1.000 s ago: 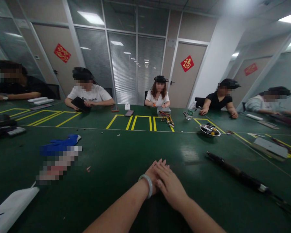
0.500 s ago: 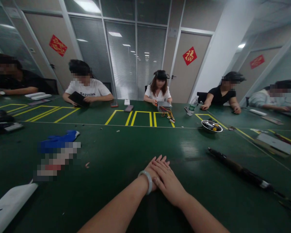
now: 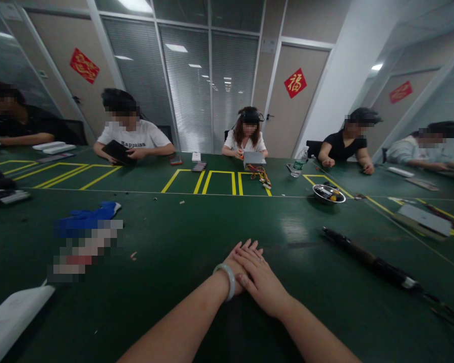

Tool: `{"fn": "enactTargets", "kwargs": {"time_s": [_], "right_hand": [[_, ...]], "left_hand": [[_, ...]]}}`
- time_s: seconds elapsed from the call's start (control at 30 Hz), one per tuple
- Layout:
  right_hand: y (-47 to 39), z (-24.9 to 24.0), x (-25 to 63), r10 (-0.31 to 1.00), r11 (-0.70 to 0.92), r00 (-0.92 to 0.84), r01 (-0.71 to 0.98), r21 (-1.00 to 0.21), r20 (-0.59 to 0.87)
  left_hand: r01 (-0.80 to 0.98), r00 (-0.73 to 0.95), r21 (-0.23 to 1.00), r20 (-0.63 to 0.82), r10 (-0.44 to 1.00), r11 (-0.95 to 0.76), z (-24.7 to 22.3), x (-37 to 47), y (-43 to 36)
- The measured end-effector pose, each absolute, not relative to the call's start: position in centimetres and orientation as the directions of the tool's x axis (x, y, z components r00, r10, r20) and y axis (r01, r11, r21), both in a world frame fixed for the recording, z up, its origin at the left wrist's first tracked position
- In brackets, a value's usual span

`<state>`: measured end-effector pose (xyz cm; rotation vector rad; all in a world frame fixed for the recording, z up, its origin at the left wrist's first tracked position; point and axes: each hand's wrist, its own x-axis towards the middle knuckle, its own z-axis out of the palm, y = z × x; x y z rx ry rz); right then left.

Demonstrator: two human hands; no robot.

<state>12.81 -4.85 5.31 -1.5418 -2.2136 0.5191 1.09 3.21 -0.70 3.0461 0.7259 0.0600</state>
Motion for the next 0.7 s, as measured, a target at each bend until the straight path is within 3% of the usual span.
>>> {"fn": "enactTargets", "kwargs": {"time_s": [0.4,0.57,0.63,0.7], "right_hand": [[-5.3,5.5,15.3,0.963,0.256,-0.263,0.81,-0.528,0.063],[-6.5,4.9,25.0,0.969,-0.106,0.182,0.916,-0.387,0.165],[-8.7,4.4,30.3,0.865,-0.323,0.411,0.895,-0.306,0.289],[-11.8,3.5,35.7,0.681,-0.548,0.604,0.795,-0.258,0.414]], "left_hand": [[0.455,0.883,0.216,0.019,0.469,-0.864,0.9,0.7,3.3],[0.466,0.855,0.338,0.065,0.515,-0.818,1.4,0.3,3.4],[0.459,0.857,0.368,0.057,0.512,-0.809,1.7,0.2,3.4],[0.454,0.859,0.393,0.046,0.51,-0.8,2.0,0.1,3.3]]}}
